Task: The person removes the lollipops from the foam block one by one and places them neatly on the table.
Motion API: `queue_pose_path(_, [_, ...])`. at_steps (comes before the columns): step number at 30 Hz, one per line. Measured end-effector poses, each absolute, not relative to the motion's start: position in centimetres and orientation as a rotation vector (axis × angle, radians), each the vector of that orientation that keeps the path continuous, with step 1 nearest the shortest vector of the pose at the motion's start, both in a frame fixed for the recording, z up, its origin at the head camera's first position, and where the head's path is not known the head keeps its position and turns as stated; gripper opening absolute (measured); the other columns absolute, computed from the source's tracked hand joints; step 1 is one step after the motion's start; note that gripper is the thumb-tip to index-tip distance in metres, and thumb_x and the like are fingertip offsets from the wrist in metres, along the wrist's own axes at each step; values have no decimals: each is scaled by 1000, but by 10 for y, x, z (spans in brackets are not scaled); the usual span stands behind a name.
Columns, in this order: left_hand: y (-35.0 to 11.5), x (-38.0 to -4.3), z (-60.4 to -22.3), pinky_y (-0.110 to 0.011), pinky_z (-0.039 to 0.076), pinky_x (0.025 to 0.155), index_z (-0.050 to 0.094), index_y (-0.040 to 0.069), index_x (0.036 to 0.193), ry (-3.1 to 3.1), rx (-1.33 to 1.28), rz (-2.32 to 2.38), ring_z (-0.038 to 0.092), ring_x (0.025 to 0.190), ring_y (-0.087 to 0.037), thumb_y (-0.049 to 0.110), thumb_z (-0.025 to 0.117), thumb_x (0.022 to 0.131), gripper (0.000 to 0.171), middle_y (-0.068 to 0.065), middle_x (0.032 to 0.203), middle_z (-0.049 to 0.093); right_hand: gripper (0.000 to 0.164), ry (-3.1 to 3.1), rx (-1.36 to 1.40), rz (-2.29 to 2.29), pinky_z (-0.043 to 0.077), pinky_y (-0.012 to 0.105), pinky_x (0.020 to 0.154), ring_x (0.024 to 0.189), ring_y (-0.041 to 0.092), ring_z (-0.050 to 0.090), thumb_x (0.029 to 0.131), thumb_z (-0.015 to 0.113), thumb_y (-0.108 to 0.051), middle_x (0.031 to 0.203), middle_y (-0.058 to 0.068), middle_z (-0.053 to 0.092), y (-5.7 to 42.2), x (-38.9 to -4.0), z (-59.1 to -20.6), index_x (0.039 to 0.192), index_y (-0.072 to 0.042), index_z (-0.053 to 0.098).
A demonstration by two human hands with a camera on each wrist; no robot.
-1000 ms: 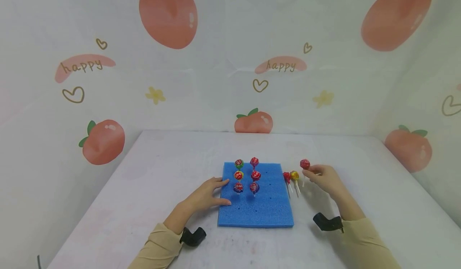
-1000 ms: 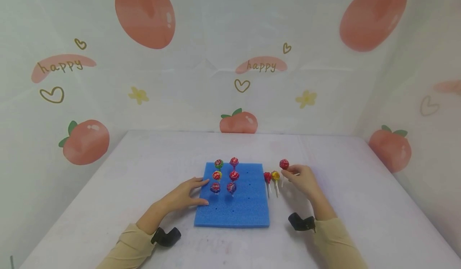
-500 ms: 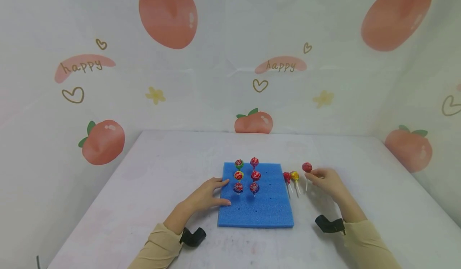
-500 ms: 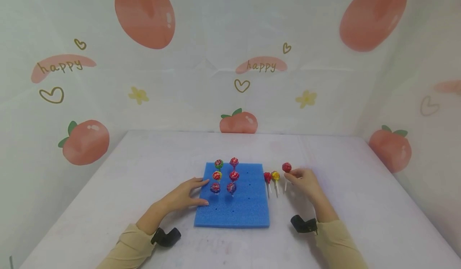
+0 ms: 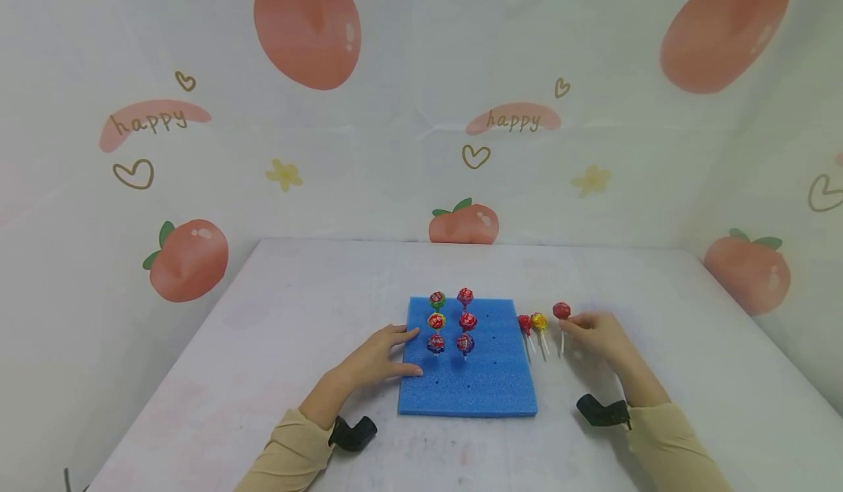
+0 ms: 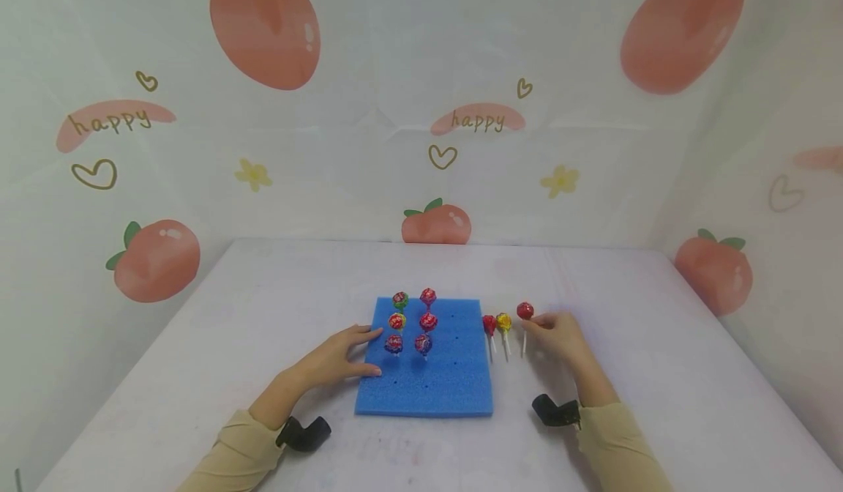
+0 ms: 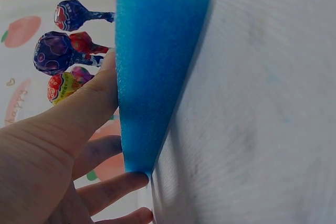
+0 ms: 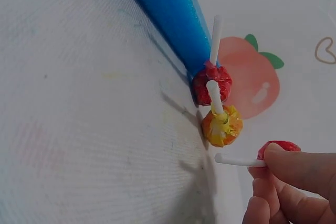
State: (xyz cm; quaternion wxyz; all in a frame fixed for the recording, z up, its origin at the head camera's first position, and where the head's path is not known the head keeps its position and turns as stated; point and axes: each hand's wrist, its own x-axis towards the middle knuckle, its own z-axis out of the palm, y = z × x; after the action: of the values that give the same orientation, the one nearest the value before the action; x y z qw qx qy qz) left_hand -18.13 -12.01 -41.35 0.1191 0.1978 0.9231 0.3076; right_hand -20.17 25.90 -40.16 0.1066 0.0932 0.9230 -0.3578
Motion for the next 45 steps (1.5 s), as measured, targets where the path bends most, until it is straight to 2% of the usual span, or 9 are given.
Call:
queue_pose_path(4, [-120,-182,-414,-57,28,110,44,10,140,2698,578,897,26,139,-42,40,72,79,73,-19,146,39,50,2706,284,-1061,49,25,68,88,24,52,90,58,-39,103,20,62,259,-202,-404,114,5,61])
queue_pose_path(7, [-120,-182,-415,-57,28,110,44,10,140,2699,576,897,26,139,-42,40,72,79,73,-19,146,39,49,2706,279,-1069,48,23,66,85,23,52,90,58,-38,99,18,63,260,-201,-405,112,5,62])
queue_pose_path(14, [-120,-182,-414,-57,28,111,44,10,140,2701,573,890,25,140,-42,40,71,79,73,-19,146,39,46,2718,258,-1056,43,23,61,81,21,51,90,58,-35,91,15,63,260,-201,-404,110,7,63])
queue_pose_path(22, [-119,-178,-410,-56,28,111,44,7,140,2702,581,890,29,138,-42,38,71,80,73,-20,146,39,45,2713,250,-1053,42,24,60,77,19,50,90,59,-34,83,9,59,261,-202,-407,106,7,65])
queue_pose_path(33, [-119,-179,-410,-56,28,111,43,10,140,2709,561,874,28,139,-41,40,71,80,73,-18,146,39,48,2692,259,-1057,43,24,60,75,19,50,86,63,-41,83,9,60,261,-204,-410,104,4,67])
queue_pose_path(45, [-120,-179,-411,-57,28,110,43,8,140,2702,581,884,28,138,-42,40,71,80,73,-19,146,39,44,2706,229,-1001,41,24,60,77,20,50,90,58,-33,84,10,60,258,-202,-406,107,7,65])
